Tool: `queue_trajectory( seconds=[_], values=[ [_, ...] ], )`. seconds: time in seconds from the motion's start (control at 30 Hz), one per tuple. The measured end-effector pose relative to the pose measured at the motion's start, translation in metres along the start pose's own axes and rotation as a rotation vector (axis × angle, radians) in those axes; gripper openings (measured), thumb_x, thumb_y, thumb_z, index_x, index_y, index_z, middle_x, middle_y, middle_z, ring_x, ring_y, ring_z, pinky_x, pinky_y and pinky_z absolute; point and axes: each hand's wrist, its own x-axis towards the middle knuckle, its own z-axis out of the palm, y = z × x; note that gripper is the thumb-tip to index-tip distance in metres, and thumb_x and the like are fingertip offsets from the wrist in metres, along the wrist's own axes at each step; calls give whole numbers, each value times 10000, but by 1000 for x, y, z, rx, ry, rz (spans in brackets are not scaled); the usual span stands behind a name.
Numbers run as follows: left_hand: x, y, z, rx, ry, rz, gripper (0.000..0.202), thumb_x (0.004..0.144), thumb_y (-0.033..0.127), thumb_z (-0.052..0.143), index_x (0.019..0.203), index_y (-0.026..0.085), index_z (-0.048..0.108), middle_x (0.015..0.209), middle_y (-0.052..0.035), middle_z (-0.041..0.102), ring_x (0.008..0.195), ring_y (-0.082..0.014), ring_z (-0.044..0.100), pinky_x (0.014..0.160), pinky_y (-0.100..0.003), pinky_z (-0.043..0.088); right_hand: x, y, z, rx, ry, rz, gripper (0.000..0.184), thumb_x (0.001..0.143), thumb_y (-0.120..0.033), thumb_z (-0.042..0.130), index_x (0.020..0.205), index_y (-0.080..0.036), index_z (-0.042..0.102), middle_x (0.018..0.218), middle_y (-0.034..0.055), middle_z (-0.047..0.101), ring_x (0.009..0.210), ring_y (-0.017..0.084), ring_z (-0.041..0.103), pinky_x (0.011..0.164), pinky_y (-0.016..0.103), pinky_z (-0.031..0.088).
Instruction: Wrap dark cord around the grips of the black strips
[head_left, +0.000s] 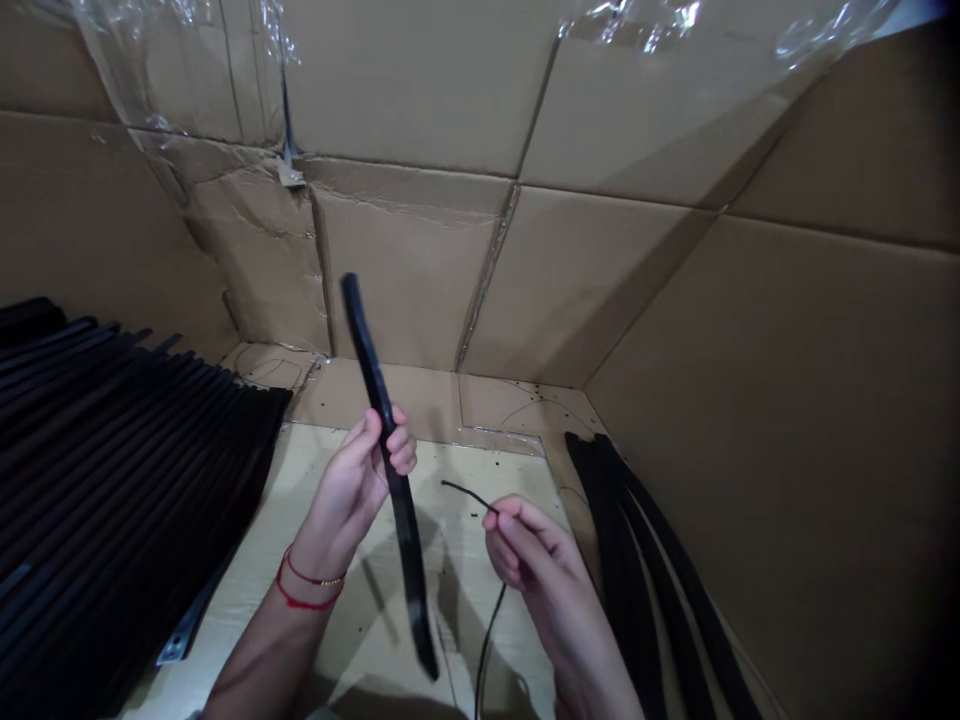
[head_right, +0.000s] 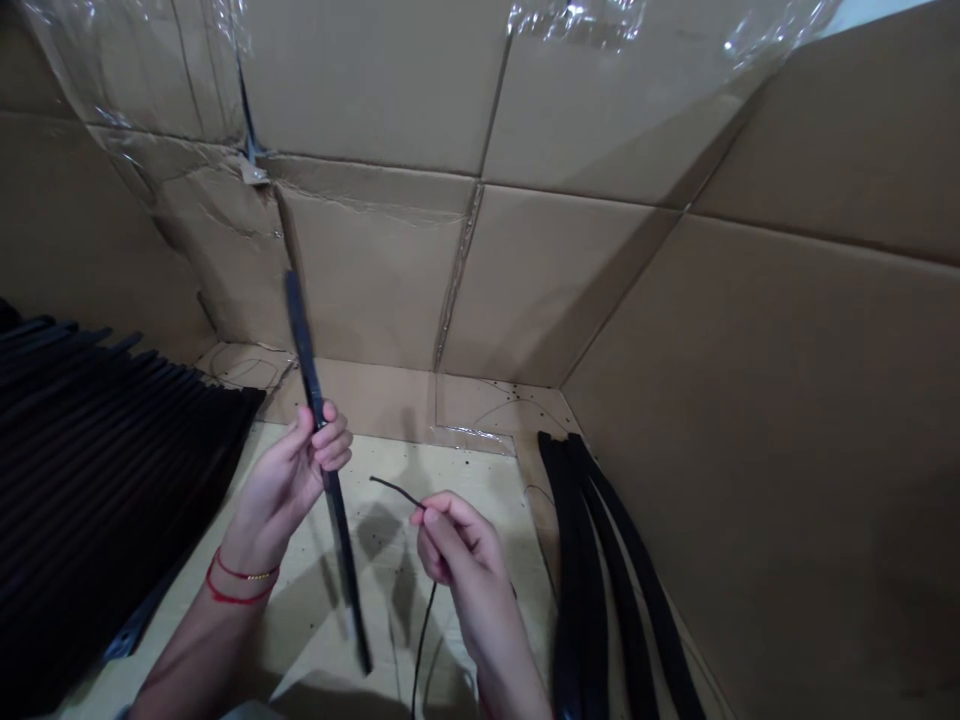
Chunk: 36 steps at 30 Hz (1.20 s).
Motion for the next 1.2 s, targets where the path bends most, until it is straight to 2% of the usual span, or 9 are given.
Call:
queue_trajectory(
  seconds=[0.07, 0.17, 0.3, 0.47, 0.73, 0.83, 0.97, 1.07, 1.2],
  values=[
    [-1, 2, 1, 85, -18, 181, 172, 845, 354, 689, 823, 195, 627, 659, 27, 507, 699, -91, 568, 684, -190, 495, -7, -1, -1, 120, -82, 134, 217, 825, -350, 707, 728, -166, 645, 522, -46, 420, 445, 79, 313, 422, 215, 210],
    [-1, 3, -3, 286, -70, 348, 320, 747, 484, 748, 671, 234, 565, 912, 7, 631, 1115, -191, 557, 968, -371, 465, -7, 1, 0, 333, -179, 270, 147, 802, -303, 737, 796, -188, 646, 779, 56, 653, 669, 158, 618, 573, 248, 461],
    [-1, 0, -13, 595, -209, 304, 533, 714, 597, 716, 465, 184, 489, 1252, 24, 596, 1336, -269, 401, 1080, -453, 348, 19, 5, 8, 432, -199, 211, 187, 813, -364, 697, 794, -197, 616, 1184, 147, 660, 1093, 301, 633, 915, 472, 490],
    [-4, 4, -16, 780, -555, 106, 396, 801, 612, 607, 665, 266, 747, 1463, -5, 449, 1395, -328, 330, 1158, -482, 204, 60, 4, 13, 306, -15, 13, 160, 735, -308, 758, 751, -181, 662, 874, 59, 707, 900, 216, 679, 876, 366, 532],
    [7, 12, -22, 1221, -740, 11, 263, 934, 326, 525, 1093, 317, 735, 1623, 42, 98, 1486, -299, 50, 1185, -487, 130, 99, -2, 7, 122, 122, -121, 179, 683, -310, 772, 649, -158, 684, 651, 17, 675, 595, 145, 611, 601, 266, 532],
    [10, 11, -28, 1128, -683, -20, 447, 911, 313, 575, 1352, 370, 534, 1629, 36, -8, 1486, -302, 7, 1173, -495, 177, 109, -5, 3, 76, 160, -183, 198, 688, -333, 761, 631, -165, 672, 641, 10, 662, 581, 141, 591, 565, 254, 512],
    [11, 0, -29, 753, -388, -105, 681, 911, 301, 589, 1469, 483, 243, 1626, 9, 97, 1458, -286, 214, 1038, -418, 431, 111, -9, 5, 0, 173, -259, 175, 703, -326, 750, 649, -174, 682, 677, -3, 652, 610, 136, 589, 576, 245, 512],
    [14, -16, -26, 564, -232, -206, 533, 927, 376, 549, 1439, 356, 402, 1521, -94, 379, 1303, -290, 476, 877, -350, 524, 105, -10, 15, -72, 121, -275, 179, 708, -316, 754, 631, -170, 686, 743, 5, 656, 618, 129, 588, 571, 237, 521],
    [17, -33, -18, 582, -121, -166, 498, 885, 441, 587, 1299, 170, 529, 1089, -138, 688, 755, -197, 688, 604, -269, 509, 93, -17, 24, -146, -41, -216, 176, 694, -311, 770, 632, -160, 705, 929, 47, 693, 713, 157, 646, 658, 284, 569]
  ],
)
